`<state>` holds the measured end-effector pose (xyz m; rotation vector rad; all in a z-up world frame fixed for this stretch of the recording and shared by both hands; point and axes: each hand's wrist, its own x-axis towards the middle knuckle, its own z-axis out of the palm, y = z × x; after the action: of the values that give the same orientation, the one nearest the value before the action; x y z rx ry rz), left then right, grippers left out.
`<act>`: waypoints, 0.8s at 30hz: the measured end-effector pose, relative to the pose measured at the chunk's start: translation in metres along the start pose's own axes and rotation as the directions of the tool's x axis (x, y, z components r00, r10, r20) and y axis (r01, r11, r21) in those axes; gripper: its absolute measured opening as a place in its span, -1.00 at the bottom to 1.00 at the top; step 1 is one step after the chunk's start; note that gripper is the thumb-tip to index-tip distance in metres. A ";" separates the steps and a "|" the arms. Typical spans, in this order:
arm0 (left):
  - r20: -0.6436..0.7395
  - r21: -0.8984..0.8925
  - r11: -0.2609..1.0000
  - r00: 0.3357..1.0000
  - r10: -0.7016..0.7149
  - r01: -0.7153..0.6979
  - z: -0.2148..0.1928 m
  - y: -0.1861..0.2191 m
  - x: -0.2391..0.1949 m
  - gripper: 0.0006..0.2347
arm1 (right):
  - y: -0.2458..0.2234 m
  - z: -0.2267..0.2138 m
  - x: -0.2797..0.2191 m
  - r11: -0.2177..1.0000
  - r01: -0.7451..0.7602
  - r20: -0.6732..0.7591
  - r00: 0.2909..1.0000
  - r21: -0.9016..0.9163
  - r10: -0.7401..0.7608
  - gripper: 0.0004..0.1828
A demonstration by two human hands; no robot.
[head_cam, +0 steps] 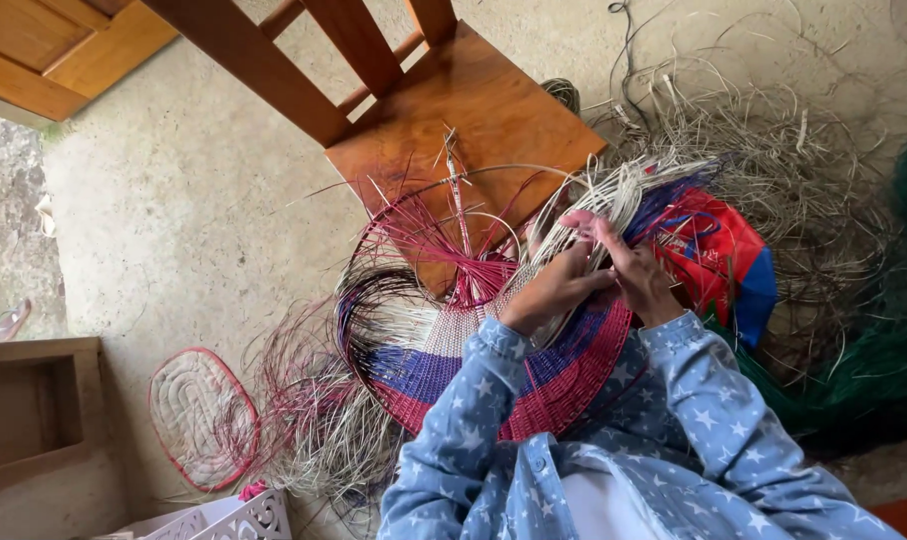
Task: Weaving colored fibers to create a patterned mat
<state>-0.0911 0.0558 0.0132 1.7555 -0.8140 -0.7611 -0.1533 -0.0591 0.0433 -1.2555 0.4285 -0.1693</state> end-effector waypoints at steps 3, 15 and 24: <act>-0.003 -0.437 0.900 1.000 -0.018 0.015 0.013 -0.016 0.002 -0.89 | 0.019 -0.013 0.016 1.000 -0.003 0.006 1.000 -0.018 0.003 -0.47; -0.033 -0.655 0.750 0.995 0.093 -0.092 -0.034 0.087 -0.058 -0.71 | 0.119 -0.094 0.096 0.627 -0.182 0.237 0.971 0.757 -0.005 0.19; -0.211 -0.165 0.971 0.968 0.135 -0.171 -0.011 0.029 -0.030 -0.72 | 0.015 -0.012 0.015 0.673 -0.214 0.573 0.731 0.708 -0.371 0.22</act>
<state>-0.1040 0.0782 0.0473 1.5556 -0.7125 -0.5299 -0.1462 -0.0705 0.0232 -0.4276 -0.3598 0.0600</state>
